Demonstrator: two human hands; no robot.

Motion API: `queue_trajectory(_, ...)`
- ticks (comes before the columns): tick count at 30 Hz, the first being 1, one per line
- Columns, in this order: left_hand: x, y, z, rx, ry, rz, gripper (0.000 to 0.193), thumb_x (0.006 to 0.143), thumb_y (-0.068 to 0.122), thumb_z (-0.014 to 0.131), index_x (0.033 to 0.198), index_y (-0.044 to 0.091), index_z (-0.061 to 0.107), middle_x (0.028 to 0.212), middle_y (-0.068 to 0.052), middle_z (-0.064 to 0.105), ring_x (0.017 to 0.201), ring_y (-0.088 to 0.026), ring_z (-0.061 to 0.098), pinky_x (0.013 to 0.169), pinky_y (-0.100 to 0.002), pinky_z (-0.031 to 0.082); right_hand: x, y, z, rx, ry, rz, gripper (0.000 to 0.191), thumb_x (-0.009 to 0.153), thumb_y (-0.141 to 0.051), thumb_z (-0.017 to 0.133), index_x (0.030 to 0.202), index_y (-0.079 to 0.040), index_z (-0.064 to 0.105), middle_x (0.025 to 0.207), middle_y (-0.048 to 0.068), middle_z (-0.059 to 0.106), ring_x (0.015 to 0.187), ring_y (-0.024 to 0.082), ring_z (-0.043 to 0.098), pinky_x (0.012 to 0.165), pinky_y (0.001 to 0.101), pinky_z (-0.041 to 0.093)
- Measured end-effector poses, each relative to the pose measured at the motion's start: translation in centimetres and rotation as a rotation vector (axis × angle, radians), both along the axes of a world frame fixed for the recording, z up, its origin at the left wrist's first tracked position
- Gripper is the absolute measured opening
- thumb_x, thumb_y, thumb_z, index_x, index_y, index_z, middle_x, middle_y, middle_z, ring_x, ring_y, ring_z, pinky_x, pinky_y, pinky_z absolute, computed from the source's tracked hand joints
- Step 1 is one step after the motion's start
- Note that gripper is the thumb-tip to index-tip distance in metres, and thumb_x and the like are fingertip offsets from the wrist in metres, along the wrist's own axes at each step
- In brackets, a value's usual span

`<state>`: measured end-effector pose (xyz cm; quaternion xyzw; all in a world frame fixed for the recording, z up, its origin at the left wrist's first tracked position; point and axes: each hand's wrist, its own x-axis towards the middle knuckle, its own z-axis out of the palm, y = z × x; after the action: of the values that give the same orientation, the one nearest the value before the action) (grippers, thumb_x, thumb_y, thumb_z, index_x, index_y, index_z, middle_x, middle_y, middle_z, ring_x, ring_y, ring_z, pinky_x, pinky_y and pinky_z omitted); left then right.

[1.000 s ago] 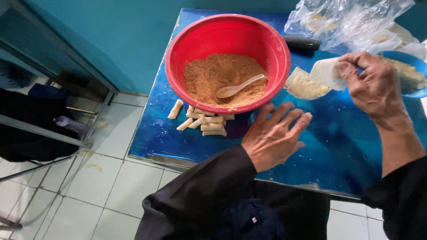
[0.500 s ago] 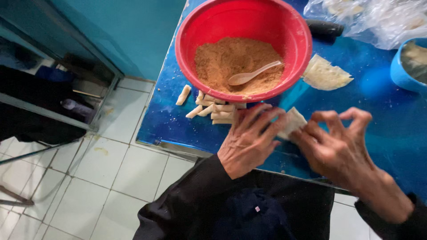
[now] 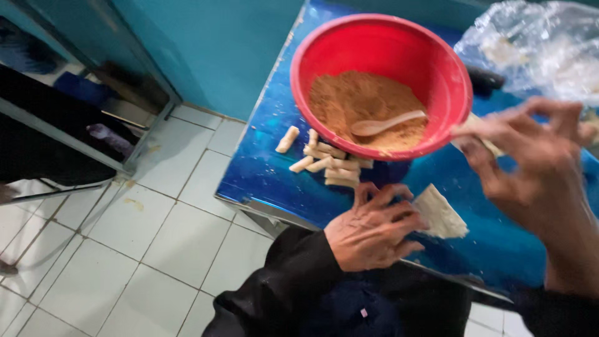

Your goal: The person sits at a table and rolls spring rolls by hand. They take thin pastry wrappers, spoon brown filling from a red bowl onto a wrapper, fold the wrapper over the filling, and roll it into a cylinder, adding finished rolls to a pile on the table.

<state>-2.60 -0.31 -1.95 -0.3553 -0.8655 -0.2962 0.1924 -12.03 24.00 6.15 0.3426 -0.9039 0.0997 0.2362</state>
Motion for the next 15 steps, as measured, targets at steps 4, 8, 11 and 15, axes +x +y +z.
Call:
queue_trajectory(4,0.1,-0.4,0.1,0.064,-0.027,0.006,0.041,0.085,0.041,0.075,0.119,0.019,0.068,0.119,0.003,0.066,0.134,-0.023,0.047,0.106,-0.051,0.034,-8.7,-6.8,0.7,0.473,0.007,-0.071,0.034,0.09,-0.058,0.065,0.11,-0.035,0.081,0.11,-0.003,0.075,0.116,0.028,0.051,0.092,0.0562,0.031)
queue_trajectory(8,0.1,-0.8,-0.2,0.075,-0.045,0.016,0.044,0.085,0.044,0.074,0.121,0.018,0.068,0.116,0.003,0.066,0.136,-0.024,0.047,0.107,-0.052,0.034,-11.2,-10.2,1.4,0.676,-0.41,-0.173,0.048,0.08,-0.07,0.061,0.107,-0.037,0.082,0.112,-0.01,0.077,0.12,0.021,0.054,0.1,0.0562,0.03)
queue_trajectory(11,-0.1,-1.0,-0.7,0.054,-0.04,0.017,0.043,0.087,0.045,0.071,0.12,0.018,0.068,0.118,0.001,0.066,0.135,-0.025,0.047,0.106,-0.053,0.034,-10.8,-11.8,1.5,0.691,-0.422,-0.196,0.047,0.073,-0.067,0.068,0.109,-0.04,0.081,0.116,-0.013,0.075,0.121,0.024,0.053,0.101,0.0599,0.028)
queue_trajectory(15,-0.3,-1.1,-1.2,0.059,-0.018,0.021,0.041,0.09,0.045,0.069,0.121,0.018,0.067,0.119,0.001,0.065,0.132,-0.023,0.047,0.106,-0.051,0.035,-10.3,-12.6,1.5,0.719,-0.309,-0.135,0.037,0.075,-0.066,0.068,0.102,-0.044,0.081,0.12,-0.018,0.072,0.122,0.025,0.051,0.094,0.0628,0.028)
